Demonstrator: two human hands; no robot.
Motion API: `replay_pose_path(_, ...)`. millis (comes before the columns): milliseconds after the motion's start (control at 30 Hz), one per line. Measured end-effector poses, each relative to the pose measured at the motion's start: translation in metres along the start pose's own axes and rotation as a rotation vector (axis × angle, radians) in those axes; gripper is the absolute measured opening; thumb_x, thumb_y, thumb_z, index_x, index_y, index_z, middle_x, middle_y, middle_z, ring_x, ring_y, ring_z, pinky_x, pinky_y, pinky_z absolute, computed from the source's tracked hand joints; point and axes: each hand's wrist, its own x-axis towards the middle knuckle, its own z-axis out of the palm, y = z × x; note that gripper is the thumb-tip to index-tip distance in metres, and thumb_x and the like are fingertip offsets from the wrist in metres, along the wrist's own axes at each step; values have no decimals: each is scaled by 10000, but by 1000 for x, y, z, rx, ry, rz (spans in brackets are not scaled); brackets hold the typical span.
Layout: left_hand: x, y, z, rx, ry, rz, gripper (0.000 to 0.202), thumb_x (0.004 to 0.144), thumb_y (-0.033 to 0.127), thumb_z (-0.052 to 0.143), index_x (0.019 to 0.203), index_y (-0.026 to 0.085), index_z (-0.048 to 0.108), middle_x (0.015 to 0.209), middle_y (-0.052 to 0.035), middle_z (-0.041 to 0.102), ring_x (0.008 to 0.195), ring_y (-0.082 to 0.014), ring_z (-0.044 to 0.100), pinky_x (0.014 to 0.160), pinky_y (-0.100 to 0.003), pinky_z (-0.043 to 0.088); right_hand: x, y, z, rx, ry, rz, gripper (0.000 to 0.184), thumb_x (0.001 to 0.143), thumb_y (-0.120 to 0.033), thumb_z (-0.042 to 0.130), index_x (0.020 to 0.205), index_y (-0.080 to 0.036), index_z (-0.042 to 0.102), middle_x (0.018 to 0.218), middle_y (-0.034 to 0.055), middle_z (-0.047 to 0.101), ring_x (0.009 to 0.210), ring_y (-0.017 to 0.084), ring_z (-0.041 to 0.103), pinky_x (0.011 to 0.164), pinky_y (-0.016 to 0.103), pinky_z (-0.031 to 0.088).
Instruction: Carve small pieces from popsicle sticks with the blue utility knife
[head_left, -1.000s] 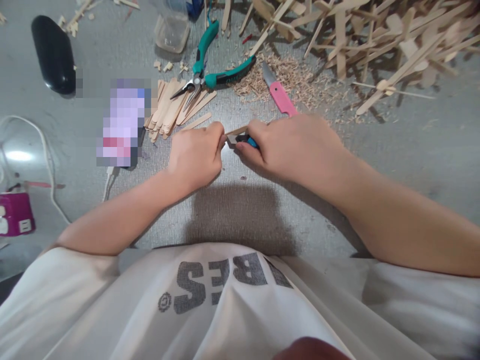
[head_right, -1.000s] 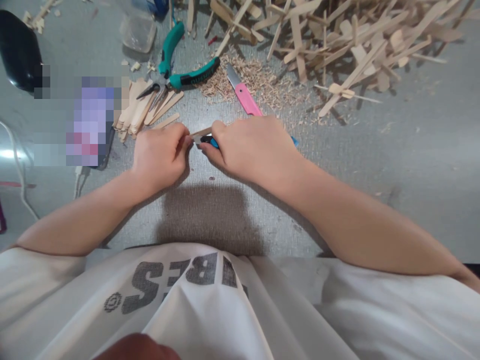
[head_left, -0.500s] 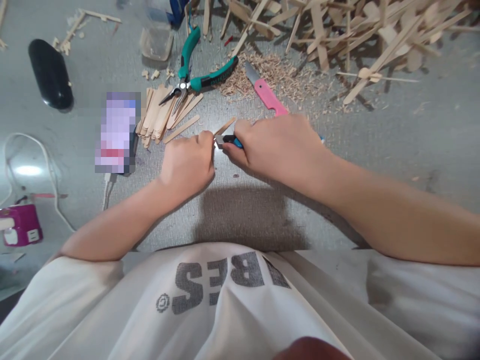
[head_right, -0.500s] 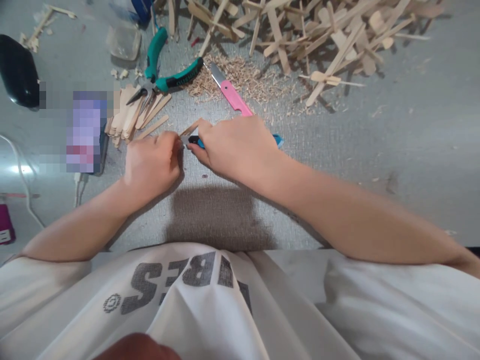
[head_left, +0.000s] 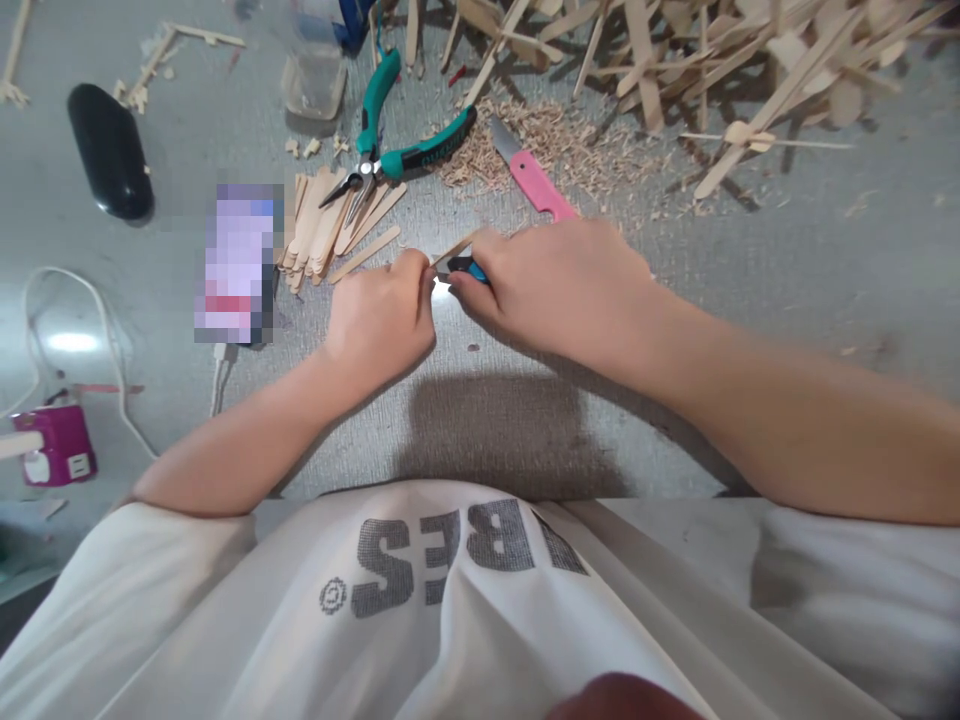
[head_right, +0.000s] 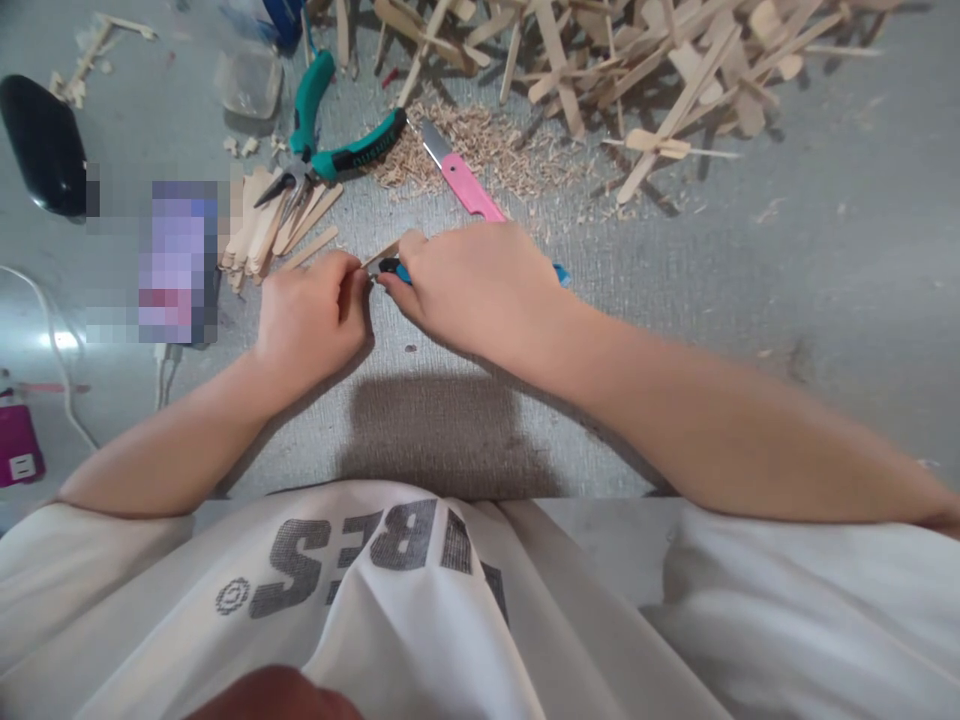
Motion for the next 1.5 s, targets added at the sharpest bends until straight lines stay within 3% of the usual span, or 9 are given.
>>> replay_pose_path(400,3,1,-3,-81,-44,-56,314,1115,399,507,1123,216,761,876,-107,794,824,-283,760,783,-391,533,6,15,-18,-5,-126,-126,594,1123,-548,370,1302,-206,823,930,184,834,764,360,703,696,420,359)
replay_pose_path(633,6,-3,1,-161,22,-59,291,1110,372,514,1060,226,760,867,-96,796,808,-268,738,760,-381,503,8,24,-11,46,-65,-184,541,1099,-568,420,1199,-230,831,814,135,789,720,334,655,701,396,295)
replay_pose_path(767,12,-8,-1,-303,88,-148,218,1083,311,560,926,240,695,826,-70,760,794,-252,708,781,-390,498,6,18,-5,-48,-49,-248,588,1097,-591,396,1191,-201,826,802,147,787,681,312,631,666,387,246)
replay_pose_path(900,12,-10,2,-598,136,-174,210,1093,304,559,900,256,626,750,-17,699,758,-204,674,734,-350,495,4,15,2,-58,20,-265,644,1112,-632,344,1222,-175,784,854,151,802,656,290,614,641,386,209)
replay_pose_path(1000,9,-7,4,-758,154,-183,236,1113,322,535,893,264,594,727,-8,674,737,-189,668,693,-332,497,0,19,9,236,169,-329,680,1118,-727,316,1192,-187,722,860,117,765,663,268,598,639,384,288)
replay_pose_path(1133,6,-3,3,-845,135,-178,240,1116,318,514,894,261,589,730,-12,685,728,-182,664,673,-327,504,-8,16,16,1017,307,-384,506,1127,-747,459,1048,-275,624,756,3,586,589,187,507,609,360,392)
replay_pose_path(1233,4,-1,2,-869,137,-159,233,1124,328,513,922,250,598,711,0,665,681,-171,638,660,-328,488,-7,7,18,1501,168,-217,562,1114,-796,468,952,-281,621,671,-27,516,502,154,447,499,328,360)
replay_pose_path(1367,2,1,-1,-796,159,-152,221,1121,324,522,927,246,595,735,3,673,666,-165,610,661,-334,474,-1,3,21,1609,26,-54,604,1008,-872,626,914,-277,676,642,-20,582,479,149,527,464,311,421)
replay_pose_path(1500,-1,5,-7,-764,140,-158,220,1115,326,515,910,261,560,698,10,620,651,-172,576,642,-350,446,0,6,24,1640,1,-113,481,1032,-758,685,973,-281,667,623,-35,605,463,148,516,436,304,405)
